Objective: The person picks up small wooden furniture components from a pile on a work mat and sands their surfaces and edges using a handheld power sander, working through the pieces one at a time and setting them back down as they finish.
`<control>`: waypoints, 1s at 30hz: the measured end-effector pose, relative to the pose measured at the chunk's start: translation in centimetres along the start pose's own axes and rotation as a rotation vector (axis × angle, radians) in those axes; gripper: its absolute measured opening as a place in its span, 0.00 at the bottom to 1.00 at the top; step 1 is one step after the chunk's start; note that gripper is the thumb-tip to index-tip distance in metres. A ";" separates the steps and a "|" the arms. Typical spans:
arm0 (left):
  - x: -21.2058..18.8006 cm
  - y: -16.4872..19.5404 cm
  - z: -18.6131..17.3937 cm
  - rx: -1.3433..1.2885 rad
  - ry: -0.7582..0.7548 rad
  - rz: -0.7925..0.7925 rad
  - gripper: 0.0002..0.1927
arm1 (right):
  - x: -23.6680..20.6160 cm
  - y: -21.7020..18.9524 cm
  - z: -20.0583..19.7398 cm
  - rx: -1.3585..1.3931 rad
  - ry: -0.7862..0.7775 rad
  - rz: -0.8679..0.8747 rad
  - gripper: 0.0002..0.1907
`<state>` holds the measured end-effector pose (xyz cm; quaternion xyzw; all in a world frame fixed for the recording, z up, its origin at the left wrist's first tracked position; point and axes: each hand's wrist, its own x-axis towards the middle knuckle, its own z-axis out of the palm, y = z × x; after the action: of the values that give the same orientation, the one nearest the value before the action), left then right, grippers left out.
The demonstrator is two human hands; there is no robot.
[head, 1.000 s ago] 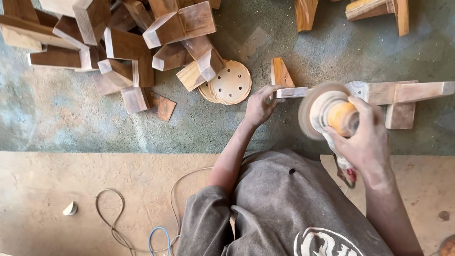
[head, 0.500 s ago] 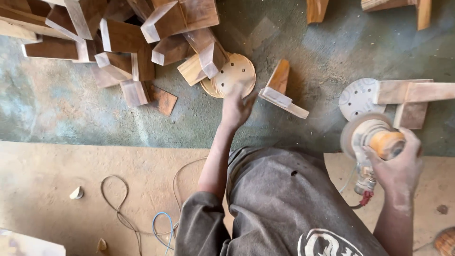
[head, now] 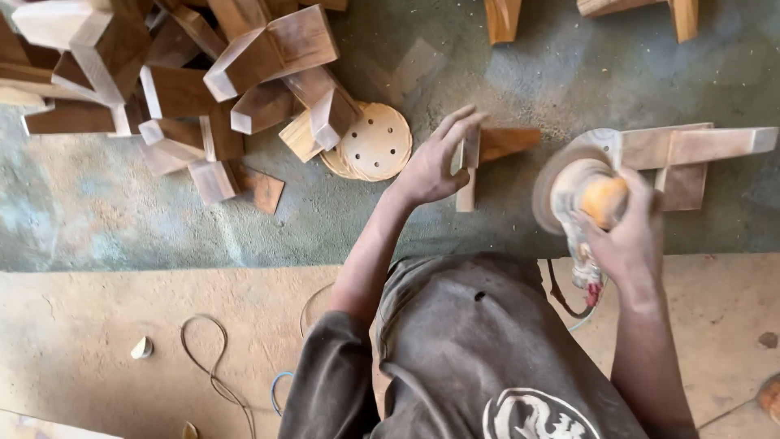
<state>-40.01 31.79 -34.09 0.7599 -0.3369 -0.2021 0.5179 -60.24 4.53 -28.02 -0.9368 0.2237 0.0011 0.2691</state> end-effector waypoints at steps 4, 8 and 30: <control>2.2 1.1 3.5 0.087 -0.073 -0.060 0.39 | 2.8 -2.9 1.2 -0.055 -0.066 0.066 0.48; 3.0 1.0 7.3 -0.164 0.174 -0.291 0.30 | 5.4 -4.8 4.0 -0.059 -0.225 0.152 0.46; 5.9 -4.8 8.9 -0.154 0.266 -0.382 0.41 | 10.7 -7.5 9.6 -0.024 -0.128 0.222 0.52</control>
<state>-40.35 22.82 -41.66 0.7880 -0.0992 -0.2195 0.5666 -46.32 10.56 -33.71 -0.9073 0.3086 0.0932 0.2699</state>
